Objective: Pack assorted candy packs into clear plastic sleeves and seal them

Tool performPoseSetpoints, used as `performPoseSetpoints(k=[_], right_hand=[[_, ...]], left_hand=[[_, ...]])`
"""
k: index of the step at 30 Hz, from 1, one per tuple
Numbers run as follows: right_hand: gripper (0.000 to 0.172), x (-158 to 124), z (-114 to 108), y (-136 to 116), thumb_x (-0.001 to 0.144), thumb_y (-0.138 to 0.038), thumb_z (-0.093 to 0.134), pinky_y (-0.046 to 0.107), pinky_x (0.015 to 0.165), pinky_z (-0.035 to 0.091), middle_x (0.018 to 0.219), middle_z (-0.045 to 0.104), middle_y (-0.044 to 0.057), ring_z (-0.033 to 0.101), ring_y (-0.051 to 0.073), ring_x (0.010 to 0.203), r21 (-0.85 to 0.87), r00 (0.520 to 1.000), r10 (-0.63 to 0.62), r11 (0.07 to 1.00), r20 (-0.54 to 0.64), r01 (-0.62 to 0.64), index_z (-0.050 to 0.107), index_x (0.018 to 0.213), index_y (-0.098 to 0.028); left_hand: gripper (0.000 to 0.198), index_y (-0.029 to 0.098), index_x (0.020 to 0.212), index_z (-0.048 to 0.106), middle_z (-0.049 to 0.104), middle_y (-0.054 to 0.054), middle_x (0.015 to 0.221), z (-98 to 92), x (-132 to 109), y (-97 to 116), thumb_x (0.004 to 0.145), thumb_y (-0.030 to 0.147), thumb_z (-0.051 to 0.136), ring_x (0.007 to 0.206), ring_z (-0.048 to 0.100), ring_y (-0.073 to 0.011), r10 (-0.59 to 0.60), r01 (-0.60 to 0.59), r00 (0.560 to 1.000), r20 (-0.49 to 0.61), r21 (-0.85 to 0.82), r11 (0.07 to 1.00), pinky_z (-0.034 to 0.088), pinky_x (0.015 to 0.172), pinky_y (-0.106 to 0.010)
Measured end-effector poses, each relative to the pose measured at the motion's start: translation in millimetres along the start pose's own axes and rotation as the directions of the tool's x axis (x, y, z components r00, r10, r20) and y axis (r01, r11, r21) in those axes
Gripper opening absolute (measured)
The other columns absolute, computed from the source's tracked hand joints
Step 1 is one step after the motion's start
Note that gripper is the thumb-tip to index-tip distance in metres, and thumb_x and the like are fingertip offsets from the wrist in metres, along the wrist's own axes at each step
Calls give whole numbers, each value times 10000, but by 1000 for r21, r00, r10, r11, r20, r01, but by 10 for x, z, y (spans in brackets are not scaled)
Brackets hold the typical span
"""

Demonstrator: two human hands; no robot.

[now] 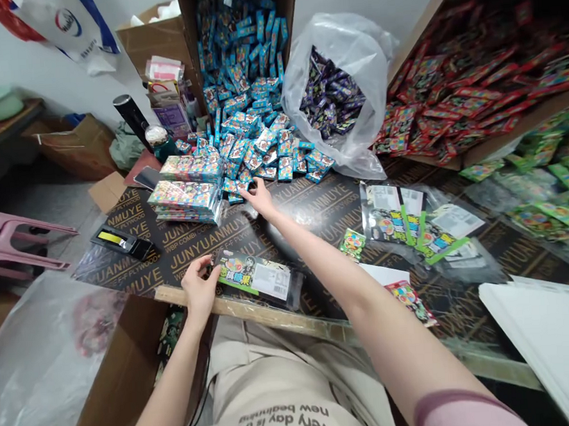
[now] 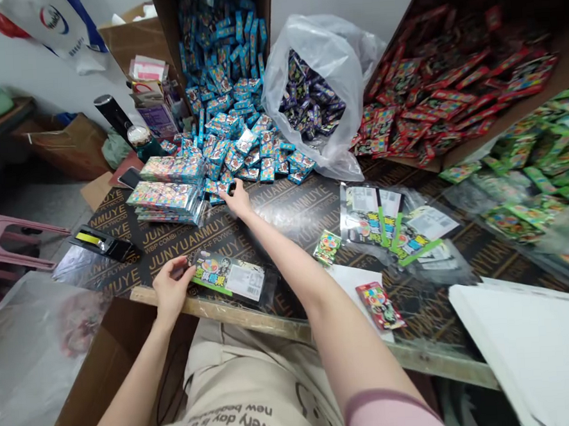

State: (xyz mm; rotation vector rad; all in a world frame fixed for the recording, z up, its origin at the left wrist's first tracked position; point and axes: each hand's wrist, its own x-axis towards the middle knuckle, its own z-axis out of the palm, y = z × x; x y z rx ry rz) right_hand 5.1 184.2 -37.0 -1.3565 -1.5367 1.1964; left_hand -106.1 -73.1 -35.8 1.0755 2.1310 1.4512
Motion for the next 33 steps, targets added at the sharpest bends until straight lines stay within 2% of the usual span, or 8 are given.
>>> performPoseSetpoints(k=[5, 9, 12, 15, 21, 26, 29, 33], right_hand=[[396, 78, 56, -139, 757, -219, 609, 409, 896, 474, 818, 664, 29, 633, 215, 875, 58, 997, 29, 998, -72, -25, 531, 1140, -155], [275, -370, -363, -135, 776, -296, 608, 304, 713, 515, 788, 677, 16, 639, 167, 758, 133, 993, -40, 991, 107, 26, 622, 1019, -167], [336, -946, -757, -118, 777, -398, 655, 313, 714, 525, 860, 711, 44, 657, 171, 774, 233, 873, -190, 968, 449, 91, 665, 1022, -167], [385, -1512, -1100, -133, 812, -456, 650, 378, 810, 529, 991, 711, 86, 661, 205, 874, 117, 860, -272, 962, 433, 245, 672, 1077, -177], [821, -2155, -1512, -31, 681, -382, 776, 510, 1063, 367, 1379, 502, 141, 462, 314, 1275, -261, 807, -485, 776, 338, 575, 421, 1405, -229], [696, -2289, -1704, 225, 637, -249, 720, 471, 984, 410, 1197, 563, 115, 520, 300, 1122, -373, 842, -525, 761, 126, 531, 480, 1290, -216], [669, -2343, -1767, 398, 654, -295, 739, 486, 948, 398, 1166, 557, 127, 518, 319, 1093, -479, 869, -478, 739, 124, 475, 494, 1269, -204], [715, -2408, -1719, 552, 695, -408, 767, 478, 920, 378, 1180, 573, 134, 529, 323, 1078, -537, 873, -442, 695, 206, 478, 468, 1316, -217]], left_hand=[[276, 204, 976, 716, 648, -105, 1155, -40, 50, 182, 750, 362, 709, 1146, 585, -268, 186, -196, 979, 83, 120, 973, 435, 1033, -460], [435, 168, 1085, 673, 673, -113, 1132, 99, 164, 350, 740, 429, 715, 1062, 641, -231, -45, 88, 982, 185, -236, 968, 498, 941, -380], [469, 142, 1022, 699, 723, -94, 967, 292, 114, 508, 680, 458, 755, 841, 679, -182, -196, 397, 855, 480, -364, 843, 531, 757, -294], [323, 123, 728, 717, 684, -24, 655, 517, -61, 664, 604, 406, 810, 573, 589, -104, -209, 542, 693, 690, -307, 782, 467, 585, -219], [287, 127, 681, 705, 661, -7, 599, 796, -390, 799, 667, 406, 771, 507, 551, -94, -174, 551, 636, 752, -284, 785, 439, 522, -209], [504, 186, 1296, 585, 667, -134, 1221, 634, -307, 739, 811, 321, 620, 1121, 625, -260, 213, -75, 544, 812, -206, 976, 497, 948, -427], [804, 256, 1449, 400, 359, -136, 1539, 486, -180, 649, 700, 177, 681, 1440, 288, -329, 302, -632, 335, 893, -25, 775, 226, 1153, -575], [921, 253, 1500, 270, 409, -152, 1488, 509, -99, 551, 695, 193, 713, 1401, 343, -328, 253, -799, 240, 937, 43, 600, 176, 1155, -603]])
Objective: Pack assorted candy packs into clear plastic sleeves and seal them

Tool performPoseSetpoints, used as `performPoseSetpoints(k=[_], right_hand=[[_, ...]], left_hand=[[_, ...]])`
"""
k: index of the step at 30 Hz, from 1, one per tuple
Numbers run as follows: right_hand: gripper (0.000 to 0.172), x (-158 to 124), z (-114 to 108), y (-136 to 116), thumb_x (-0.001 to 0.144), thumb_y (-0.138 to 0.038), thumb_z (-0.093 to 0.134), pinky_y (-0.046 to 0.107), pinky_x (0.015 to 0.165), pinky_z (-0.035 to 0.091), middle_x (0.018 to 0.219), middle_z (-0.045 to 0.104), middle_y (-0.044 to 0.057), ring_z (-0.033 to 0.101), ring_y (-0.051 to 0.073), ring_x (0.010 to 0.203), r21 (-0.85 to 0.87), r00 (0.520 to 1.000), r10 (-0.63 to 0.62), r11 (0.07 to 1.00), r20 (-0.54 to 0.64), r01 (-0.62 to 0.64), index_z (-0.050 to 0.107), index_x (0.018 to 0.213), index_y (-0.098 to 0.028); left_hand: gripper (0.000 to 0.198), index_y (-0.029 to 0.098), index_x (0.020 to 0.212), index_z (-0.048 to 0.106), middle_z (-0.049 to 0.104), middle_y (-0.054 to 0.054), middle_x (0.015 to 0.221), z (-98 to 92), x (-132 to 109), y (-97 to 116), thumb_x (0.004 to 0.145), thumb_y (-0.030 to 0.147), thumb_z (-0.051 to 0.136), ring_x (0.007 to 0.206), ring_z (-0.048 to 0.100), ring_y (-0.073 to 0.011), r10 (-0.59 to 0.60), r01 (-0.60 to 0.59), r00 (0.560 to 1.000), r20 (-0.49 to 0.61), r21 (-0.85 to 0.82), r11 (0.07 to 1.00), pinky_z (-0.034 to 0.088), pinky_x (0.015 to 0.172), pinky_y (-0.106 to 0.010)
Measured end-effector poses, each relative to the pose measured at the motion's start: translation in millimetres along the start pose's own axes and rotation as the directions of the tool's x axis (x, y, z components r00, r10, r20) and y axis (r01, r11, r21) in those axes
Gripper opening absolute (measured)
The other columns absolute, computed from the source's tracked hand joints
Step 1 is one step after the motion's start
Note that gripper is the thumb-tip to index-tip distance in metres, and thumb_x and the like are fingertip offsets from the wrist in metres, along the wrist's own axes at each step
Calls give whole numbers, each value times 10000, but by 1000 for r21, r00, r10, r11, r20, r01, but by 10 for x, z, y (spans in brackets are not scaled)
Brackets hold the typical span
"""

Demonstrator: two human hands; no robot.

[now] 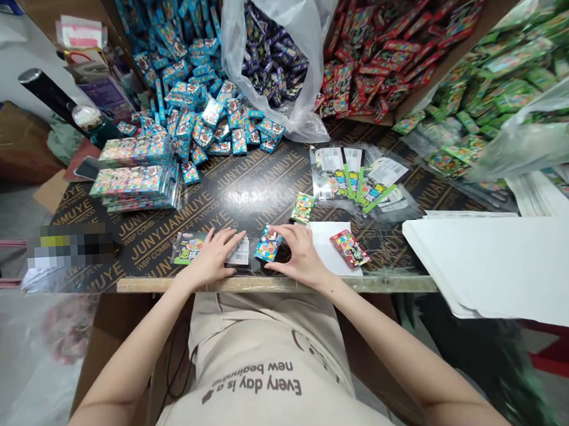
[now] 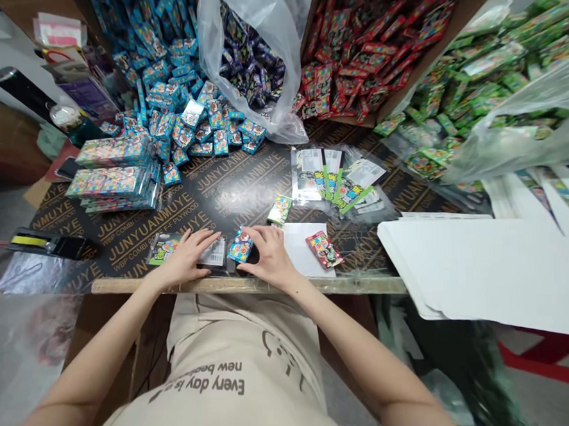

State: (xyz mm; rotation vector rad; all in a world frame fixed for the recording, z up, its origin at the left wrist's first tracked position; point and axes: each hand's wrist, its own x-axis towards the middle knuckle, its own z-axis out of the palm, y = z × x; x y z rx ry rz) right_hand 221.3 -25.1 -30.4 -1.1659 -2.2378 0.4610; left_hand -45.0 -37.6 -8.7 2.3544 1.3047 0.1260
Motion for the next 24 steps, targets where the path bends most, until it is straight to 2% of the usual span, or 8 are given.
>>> performPoseSetpoints(k=[3, 6, 12, 17, 21, 24], right_hand=[[680, -18, 70, -22, 714, -364, 758, 486, 932, 352, 1213, 562, 161, 516, 337, 1111, -97, 1000, -2, 995, 0, 2, 485, 1316, -201], [664, -17, 94, -38, 714, -336, 742, 479, 935, 349, 1223, 556, 170, 514, 337, 1129, -101, 1000, 13, 995, 25, -10, 494, 1314, -192], [681, 15, 95, 8, 673, -335, 720, 453, 944, 353, 1195, 593, 130, 527, 319, 1128, 111, 992, 12, 993, 125, -26, 490, 1300, -202], [684, 125, 124, 112, 638, -296, 726, 449, 966, 350, 1216, 607, 122, 540, 302, 1117, 217, 981, -92, 975, 170, 54, 495, 1273, -194], [826, 179, 145, 126, 686, -452, 764, 444, 995, 358, 1319, 561, 138, 517, 305, 1194, 269, 977, -115, 961, 181, 64, 403, 1388, -211], [947, 153, 146, 42, 679, -562, 765, 460, 1018, 332, 1335, 554, 144, 514, 316, 1212, 218, 996, 4, 976, 94, -24, 333, 1453, -229]], left_hand=[[928, 216, 1501, 264, 491, -161, 1384, 41, 107, -23, 702, 265, 733, 1273, 468, -321, 38, -38, 999, -37, 13, 999, 286, 1118, -559], [948, 206, 1515, 223, 499, -163, 1351, 55, 175, -31, 704, 259, 711, 1223, 486, -326, 70, -70, 992, -108, 5, 998, 357, 1071, -523], [1035, 215, 1540, 79, 490, -150, 1356, 122, 178, -41, 709, 280, 693, 1243, 470, -330, 95, -100, 978, -186, -18, 995, 311, 1103, -550], [1070, 201, 1542, 20, 491, -151, 1360, 189, 178, -39, 713, 296, 689, 1287, 446, -331, 117, -125, 978, -170, -38, 991, 273, 1134, -564], [1047, 206, 1541, 44, 493, -152, 1359, 183, 194, -40, 725, 291, 694, 1277, 453, -330, 113, -131, 968, -223, -66, 989, 305, 1119, -546], [1067, 220, 1540, 43, 492, -152, 1356, 166, 221, -41, 711, 285, 712, 1253, 468, -330, 46, -78, 958, -284, -102, 992, 352, 1080, -532]])
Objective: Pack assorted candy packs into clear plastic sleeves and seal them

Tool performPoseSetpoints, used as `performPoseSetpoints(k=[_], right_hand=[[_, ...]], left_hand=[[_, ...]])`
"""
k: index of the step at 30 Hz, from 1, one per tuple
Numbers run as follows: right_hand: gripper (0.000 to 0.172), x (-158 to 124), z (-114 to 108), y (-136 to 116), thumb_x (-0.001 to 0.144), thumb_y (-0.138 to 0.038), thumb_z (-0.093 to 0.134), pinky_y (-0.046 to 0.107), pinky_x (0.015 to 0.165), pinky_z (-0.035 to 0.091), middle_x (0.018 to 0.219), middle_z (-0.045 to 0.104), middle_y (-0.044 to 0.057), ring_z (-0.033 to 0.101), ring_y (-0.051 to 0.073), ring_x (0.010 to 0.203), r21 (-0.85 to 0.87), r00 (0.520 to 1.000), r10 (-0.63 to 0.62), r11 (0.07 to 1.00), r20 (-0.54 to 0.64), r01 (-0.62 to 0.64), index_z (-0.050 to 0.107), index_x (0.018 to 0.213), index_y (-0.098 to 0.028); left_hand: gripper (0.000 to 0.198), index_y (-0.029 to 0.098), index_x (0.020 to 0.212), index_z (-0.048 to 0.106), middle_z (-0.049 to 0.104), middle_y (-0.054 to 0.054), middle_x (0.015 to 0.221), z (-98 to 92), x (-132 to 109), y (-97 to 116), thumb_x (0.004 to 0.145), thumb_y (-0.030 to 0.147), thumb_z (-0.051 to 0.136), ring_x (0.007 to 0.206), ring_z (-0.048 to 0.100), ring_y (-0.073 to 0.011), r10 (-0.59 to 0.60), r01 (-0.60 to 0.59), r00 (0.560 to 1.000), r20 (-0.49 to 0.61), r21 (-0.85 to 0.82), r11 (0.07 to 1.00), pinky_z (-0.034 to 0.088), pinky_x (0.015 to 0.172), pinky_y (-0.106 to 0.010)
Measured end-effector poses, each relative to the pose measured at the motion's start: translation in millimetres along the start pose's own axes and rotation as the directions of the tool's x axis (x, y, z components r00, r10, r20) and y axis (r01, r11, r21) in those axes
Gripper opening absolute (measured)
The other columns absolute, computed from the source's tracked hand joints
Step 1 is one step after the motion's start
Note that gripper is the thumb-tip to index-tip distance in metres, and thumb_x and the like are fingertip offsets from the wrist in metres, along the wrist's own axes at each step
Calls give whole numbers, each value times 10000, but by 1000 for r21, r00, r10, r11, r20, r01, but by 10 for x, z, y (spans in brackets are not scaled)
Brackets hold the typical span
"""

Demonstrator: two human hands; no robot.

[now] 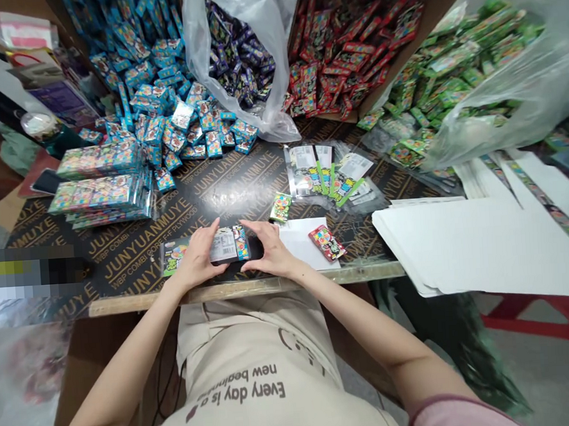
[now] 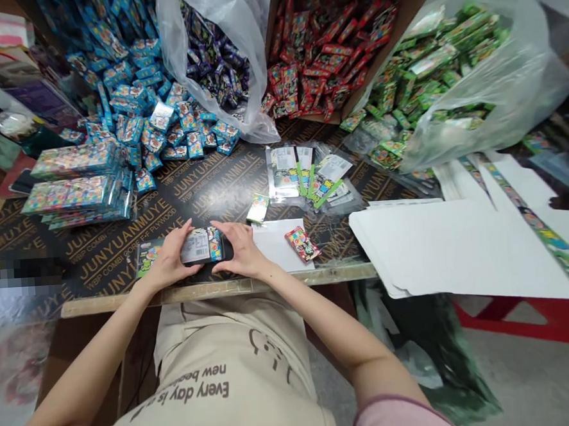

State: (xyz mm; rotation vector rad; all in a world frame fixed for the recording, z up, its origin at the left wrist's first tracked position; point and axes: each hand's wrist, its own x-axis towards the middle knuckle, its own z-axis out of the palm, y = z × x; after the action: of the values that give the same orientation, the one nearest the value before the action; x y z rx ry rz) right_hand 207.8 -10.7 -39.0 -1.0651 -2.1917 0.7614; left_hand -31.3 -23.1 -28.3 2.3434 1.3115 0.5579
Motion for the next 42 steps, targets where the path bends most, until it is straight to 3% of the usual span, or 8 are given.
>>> performPoseSetpoints(k=[13, 18, 20, 23, 28, 33, 38, 42], right_hand=[[652, -79, 12, -240, 954, -492, 449, 431, 1035, 317, 1112, 682, 65, 598, 219, 1136, 344, 985, 159, 923, 66, -172, 202, 1503, -239], [566, 129, -154, -130, 924, -468, 509, 480, 1021, 324, 1097, 674, 85, 572, 266, 1107, 91, 955, 193, 980, -226, -177, 378, 1425, -238], [553, 400, -274, 100, 893, -465, 554, 493, 1029, 325, 1172, 638, 111, 529, 291, 1153, -23, 924, 176, 981, -340, -195, 444, 1379, -226], [629, 977, -415, 586, 806, -470, 655, 509, 1058, 321, 1382, 499, 144, 410, 331, 1302, -101, 946, 165, 975, -281, -200, 476, 1355, -221], [986, 1913, -500, 1203, 628, -474, 804, 587, 1027, 319, 1427, 404, 208, 349, 401, 1341, -131, 878, 429, 878, -211, -460, 334, 1452, -206], [403, 2564, -615, 1269, 871, -494, 545, 522, 994, 346, 1116, 549, 159, 476, 331, 1145, -253, 764, 247, 846, -596, -470, 595, 1084, -155], [330, 3248, -860, 1461, 935, -458, 442, 495, 1029, 348, 1147, 514, 154, 464, 291, 1163, -332, 810, 62, 892, -583, -307, 583, 1044, -180], [624, 3770, -1012, 1938, 792, -530, 650, 575, 1036, 320, 1334, 413, 187, 403, 332, 1277, -275, 831, 132, 906, -540, -322, 462, 1273, -178]], left_hand=[[1054, 257, 1534, 70, 500, -133, 1335, 76, 69, 157, 710, 291, 726, 1226, 482, -308, -12, 7, 998, -56, -87, 996, 374, 1060, -493], [1027, 228, 1528, 117, 507, -140, 1321, 142, 164, 156, 699, 291, 721, 1199, 493, -312, -55, 50, 995, -81, -57, 997, 371, 1056, -498], [1016, 203, 1523, 151, 516, -145, 1310, 174, 208, 132, 688, 283, 724, 1193, 488, -317, -48, 47, 997, -55, -25, 999, 357, 1063, -505], [1000, 170, 1508, 212, 518, -154, 1298, 222, 254, 103, 669, 301, 742, 1195, 475, -326, -37, 37, 999, 11, 8, 999, 339, 1073, -511], [1020, 185, 1504, 219, 510, -143, 1310, 265, 276, 83, 651, 325, 760, 1209, 467, -316, -47, 48, 998, 45, -19, 999, 332, 1081, -506], [995, 194, 1490, 257, 499, -129, 1319, 265, 287, 84, 640, 311, 760, 1208, 461, -304, -60, 62, 997, 57, -46, 997, 327, 1090, -498], [956, 195, 1478, 284, 484, -137, 1331, 255, 312, 98, 644, 279, 745, 1229, 442, -305, -70, 75, 994, 82, -65, 995, 313, 1099, -522], [936, 210, 1474, 286, 483, -136, 1335, 251, 337, 105, 648, 242, 723, 1239, 440, -309, -86, 95, 991, 102, -91, 991, 314, 1100, -547]])
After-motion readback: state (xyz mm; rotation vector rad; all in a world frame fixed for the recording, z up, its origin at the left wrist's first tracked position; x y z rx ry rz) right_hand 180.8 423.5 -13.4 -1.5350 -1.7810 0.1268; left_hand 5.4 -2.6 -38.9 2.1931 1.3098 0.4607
